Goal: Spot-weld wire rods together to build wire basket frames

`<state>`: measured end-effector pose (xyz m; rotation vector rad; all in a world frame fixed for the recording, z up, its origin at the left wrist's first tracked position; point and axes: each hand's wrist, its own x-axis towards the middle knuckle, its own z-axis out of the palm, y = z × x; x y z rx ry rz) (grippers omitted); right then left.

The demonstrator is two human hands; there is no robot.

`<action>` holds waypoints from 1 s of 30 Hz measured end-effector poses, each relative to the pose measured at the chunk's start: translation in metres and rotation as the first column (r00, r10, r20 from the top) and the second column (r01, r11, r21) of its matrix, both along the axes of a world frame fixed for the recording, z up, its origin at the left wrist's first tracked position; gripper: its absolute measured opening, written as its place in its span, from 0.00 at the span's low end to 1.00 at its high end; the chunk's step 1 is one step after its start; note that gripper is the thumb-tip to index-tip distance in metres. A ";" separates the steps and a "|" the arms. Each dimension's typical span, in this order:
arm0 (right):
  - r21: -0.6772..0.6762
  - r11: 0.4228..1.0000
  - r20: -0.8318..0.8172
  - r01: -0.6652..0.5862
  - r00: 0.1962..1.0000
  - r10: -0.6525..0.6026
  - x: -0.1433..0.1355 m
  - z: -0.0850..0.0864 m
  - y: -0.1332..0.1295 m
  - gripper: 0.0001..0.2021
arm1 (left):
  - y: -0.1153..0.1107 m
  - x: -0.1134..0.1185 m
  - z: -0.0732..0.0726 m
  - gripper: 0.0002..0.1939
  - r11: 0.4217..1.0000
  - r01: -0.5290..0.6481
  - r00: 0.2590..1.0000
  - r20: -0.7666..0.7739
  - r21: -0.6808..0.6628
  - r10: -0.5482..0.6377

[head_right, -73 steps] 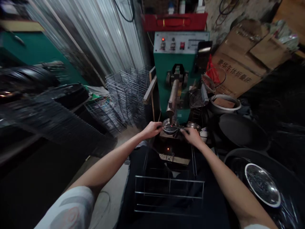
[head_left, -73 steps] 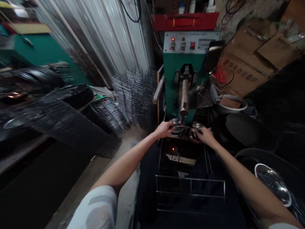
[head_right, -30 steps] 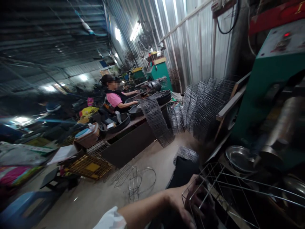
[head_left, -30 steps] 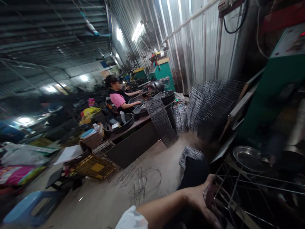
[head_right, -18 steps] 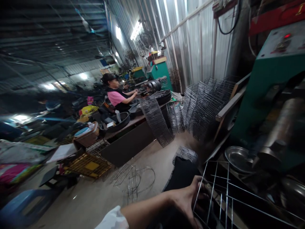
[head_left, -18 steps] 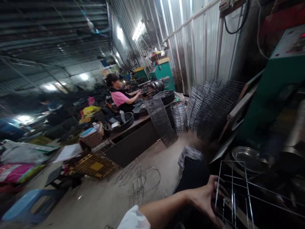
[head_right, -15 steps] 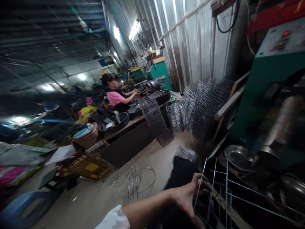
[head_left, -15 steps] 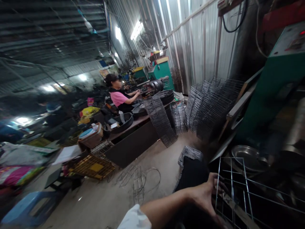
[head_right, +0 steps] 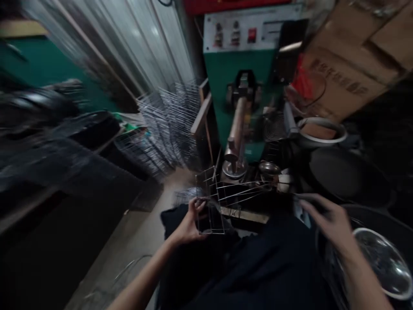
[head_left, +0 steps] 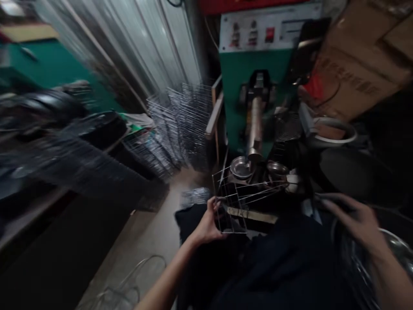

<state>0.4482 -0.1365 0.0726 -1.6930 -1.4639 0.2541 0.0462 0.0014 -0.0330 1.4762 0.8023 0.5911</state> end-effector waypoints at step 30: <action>0.094 0.914 0.476 -0.396 0.824 0.307 -0.086 -0.039 0.116 0.12 | 0.034 -0.020 -0.002 0.58 0.993 0.005 0.986 -0.166 0.120 0.015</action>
